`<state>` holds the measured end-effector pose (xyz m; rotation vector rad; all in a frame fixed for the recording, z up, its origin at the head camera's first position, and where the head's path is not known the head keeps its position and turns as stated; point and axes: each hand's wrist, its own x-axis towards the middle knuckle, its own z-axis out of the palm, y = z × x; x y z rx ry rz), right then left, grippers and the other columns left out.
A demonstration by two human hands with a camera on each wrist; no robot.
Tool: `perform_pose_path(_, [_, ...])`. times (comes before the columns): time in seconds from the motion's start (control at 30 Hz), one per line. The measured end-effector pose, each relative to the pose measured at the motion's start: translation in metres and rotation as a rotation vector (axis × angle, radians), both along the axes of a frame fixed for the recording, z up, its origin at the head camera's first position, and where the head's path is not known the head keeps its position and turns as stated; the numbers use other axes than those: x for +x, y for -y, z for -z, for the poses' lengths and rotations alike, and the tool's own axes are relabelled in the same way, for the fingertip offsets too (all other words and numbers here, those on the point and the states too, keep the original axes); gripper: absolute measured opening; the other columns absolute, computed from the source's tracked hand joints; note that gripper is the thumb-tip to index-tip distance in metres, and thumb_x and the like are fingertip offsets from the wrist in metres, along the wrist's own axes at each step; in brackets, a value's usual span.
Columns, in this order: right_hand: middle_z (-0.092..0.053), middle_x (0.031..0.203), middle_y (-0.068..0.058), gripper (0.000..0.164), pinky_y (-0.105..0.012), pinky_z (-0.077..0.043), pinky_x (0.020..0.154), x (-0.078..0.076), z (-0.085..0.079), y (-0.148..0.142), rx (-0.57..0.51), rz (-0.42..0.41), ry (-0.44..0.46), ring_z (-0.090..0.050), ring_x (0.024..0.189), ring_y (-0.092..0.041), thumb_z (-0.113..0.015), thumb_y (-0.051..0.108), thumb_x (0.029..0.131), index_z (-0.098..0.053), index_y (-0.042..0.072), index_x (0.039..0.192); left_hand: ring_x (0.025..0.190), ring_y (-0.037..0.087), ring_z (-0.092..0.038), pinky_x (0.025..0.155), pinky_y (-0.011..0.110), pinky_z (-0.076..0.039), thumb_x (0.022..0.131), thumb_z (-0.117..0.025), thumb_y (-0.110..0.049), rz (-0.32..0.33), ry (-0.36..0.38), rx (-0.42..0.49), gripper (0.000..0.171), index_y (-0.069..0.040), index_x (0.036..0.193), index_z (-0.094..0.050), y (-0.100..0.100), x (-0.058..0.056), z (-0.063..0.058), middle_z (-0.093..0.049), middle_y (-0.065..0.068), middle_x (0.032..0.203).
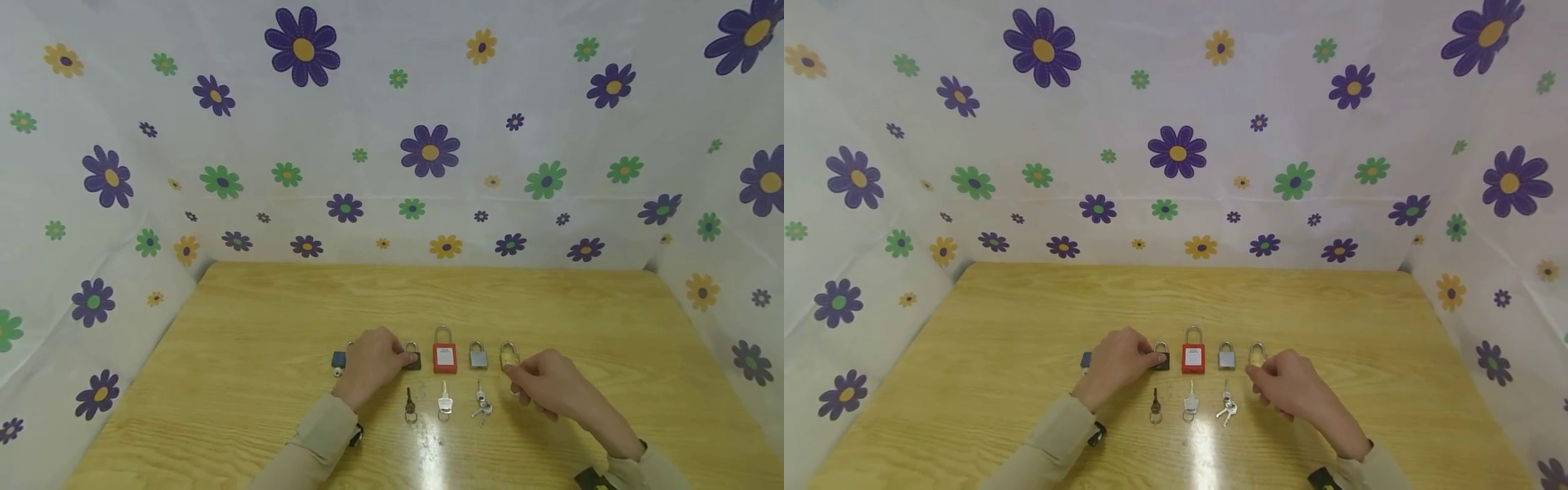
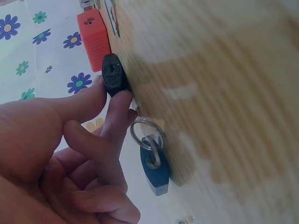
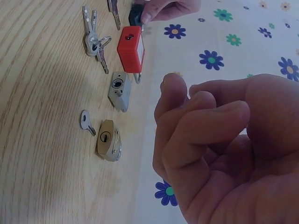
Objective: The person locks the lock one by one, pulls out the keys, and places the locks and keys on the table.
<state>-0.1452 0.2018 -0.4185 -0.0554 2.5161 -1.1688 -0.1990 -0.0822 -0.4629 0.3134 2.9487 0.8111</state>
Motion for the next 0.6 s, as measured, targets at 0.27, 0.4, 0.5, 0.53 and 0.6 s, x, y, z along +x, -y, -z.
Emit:
perform_pose_path(0.27, [-0.062, 0.054, -0.003, 0.042, -0.018, -0.032, 0.033, 0.0032, 0.0015, -0.0001, -0.034, -0.019, -0.004, -0.034, 0.033, -0.004, -0.055, 0.026, 0.099, -0.069, 0.001, 0.069, 0.039, 0.006, -0.034, 0.035, 0.022, -0.022, 0.084, -0.076, -0.032, -0.009, -0.007, 0.011, 0.028, -0.010, 0.065, -0.077, 0.0002, -0.0011, 0.0036, -0.057, -0.006, 0.047])
perform_pose_path(0.4, [-0.061, 0.054, -0.002, 0.042, -0.018, -0.033, 0.033, 0.0037, 0.0018, 0.0001, -0.027, -0.019, 0.004, -0.035, 0.034, -0.004, -0.054, 0.027, 0.099, -0.069, 0.001, 0.070, 0.038, 0.006, -0.033, 0.035, 0.022, -0.021, 0.084, -0.075, -0.032, -0.004, -0.012, 0.005, 0.028, -0.011, 0.065, -0.077, 0.0006, -0.0015, 0.0040, -0.055, -0.006, 0.045])
perform_pose_path(0.5, [-0.061, 0.054, -0.003, 0.042, -0.018, -0.033, 0.033, 0.0036, 0.0025, -0.0003, -0.025, -0.020, 0.003, -0.035, 0.034, -0.005, -0.055, 0.027, 0.099, -0.069, 0.001, 0.070, 0.039, 0.005, -0.035, 0.035, 0.022, -0.022, 0.085, -0.074, -0.032, -0.011, -0.008, -0.004, 0.028, -0.012, 0.066, -0.077, 0.0010, -0.0010, 0.0011, -0.055, -0.007, 0.046])
perform_pose_path(0.53, [-0.061, 0.054, -0.003, 0.042, -0.018, -0.033, 0.033, 0.0036, 0.0026, -0.0004, -0.025, -0.020, 0.004, -0.035, 0.034, -0.005, -0.055, 0.027, 0.099, -0.069, 0.001, 0.070, 0.040, 0.006, -0.037, 0.035, 0.022, -0.023, 0.086, -0.074, -0.032, -0.018, -0.012, -0.002, 0.027, -0.012, 0.068, -0.077, 0.0017, -0.0008, 0.0001, -0.058, -0.006, 0.049])
perform_pose_path(0.6, [-0.061, 0.054, -0.003, 0.042, -0.018, -0.033, 0.033, 0.0036, 0.0026, -0.0006, -0.025, -0.020, 0.004, -0.036, 0.034, -0.005, -0.055, 0.027, 0.099, -0.069, 0.001, 0.070, 0.040, 0.006, -0.041, 0.035, 0.022, -0.026, 0.087, -0.071, -0.033, -0.039, -0.002, 0.003, 0.027, -0.012, 0.072, -0.078, 0.0046, -0.0015, -0.0021, -0.061, -0.005, 0.053])
